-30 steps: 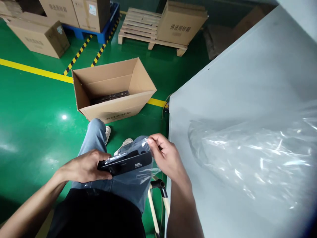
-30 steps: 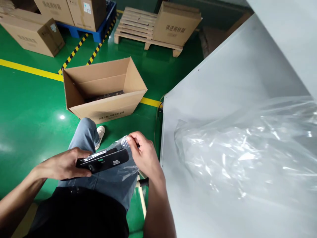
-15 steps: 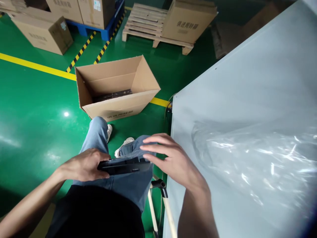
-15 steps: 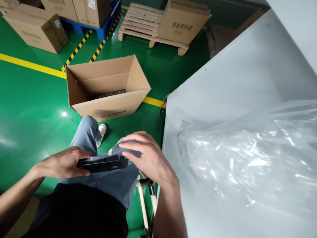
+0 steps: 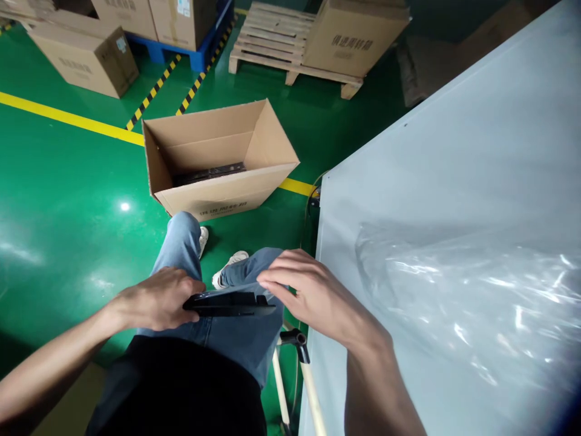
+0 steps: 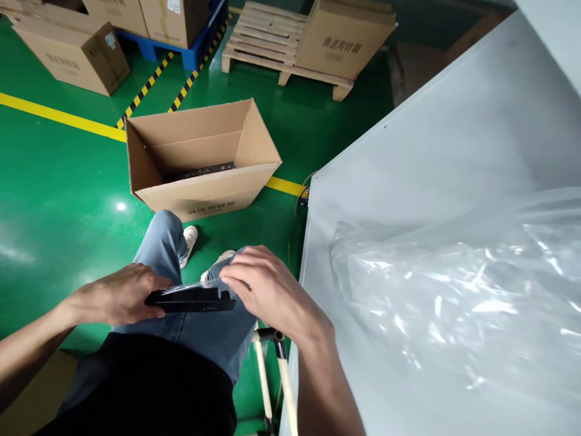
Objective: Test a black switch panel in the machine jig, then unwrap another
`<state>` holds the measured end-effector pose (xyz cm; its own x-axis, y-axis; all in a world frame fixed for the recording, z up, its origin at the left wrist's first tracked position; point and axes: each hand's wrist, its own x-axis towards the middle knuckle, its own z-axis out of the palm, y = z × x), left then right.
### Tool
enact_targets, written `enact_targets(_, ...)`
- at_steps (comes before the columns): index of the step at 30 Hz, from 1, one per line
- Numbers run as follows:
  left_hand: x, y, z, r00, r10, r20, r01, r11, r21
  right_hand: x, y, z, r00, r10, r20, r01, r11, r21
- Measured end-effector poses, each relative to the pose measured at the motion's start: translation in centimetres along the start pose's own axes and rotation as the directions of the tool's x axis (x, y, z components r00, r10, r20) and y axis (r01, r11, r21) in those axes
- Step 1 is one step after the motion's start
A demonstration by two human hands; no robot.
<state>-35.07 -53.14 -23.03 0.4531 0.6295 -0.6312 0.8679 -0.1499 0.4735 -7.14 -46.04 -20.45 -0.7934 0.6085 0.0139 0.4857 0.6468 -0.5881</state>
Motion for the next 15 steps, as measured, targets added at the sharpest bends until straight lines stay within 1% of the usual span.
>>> enact_targets(4,0.0,0.5,-0.1,0.997,-0.058,0.041,0.054,0.994,0.097,0.4,-0.3,-0.3,0.999,0.002,0.045,0.001,0.997,-0.075)
enact_targets(8,0.0,0.7,-0.1,0.995,-0.095,0.030,0.090,0.987,0.136,1.0,-1.0,-1.2,0.993,0.008,0.115,0.006,0.993,-0.117)
enact_targets(12,-0.3,0.4,-0.3,0.999,-0.042,0.011,0.040,0.995,0.089,1.6,-1.1,-2.3,0.989,-0.021,0.148,0.026,0.999,-0.028)
enact_targets(14,-0.3,0.0,-0.4,0.999,-0.026,-0.020,0.027,0.997,0.068,1.7,-0.9,-2.7,0.991,-0.032,0.131,0.031,0.999,0.005)
enact_targets(15,-0.1,-0.3,-0.5,0.999,-0.022,-0.044,0.024,0.998,0.056,1.7,-0.9,-2.9,0.995,-0.033,0.096,0.032,0.999,0.009)
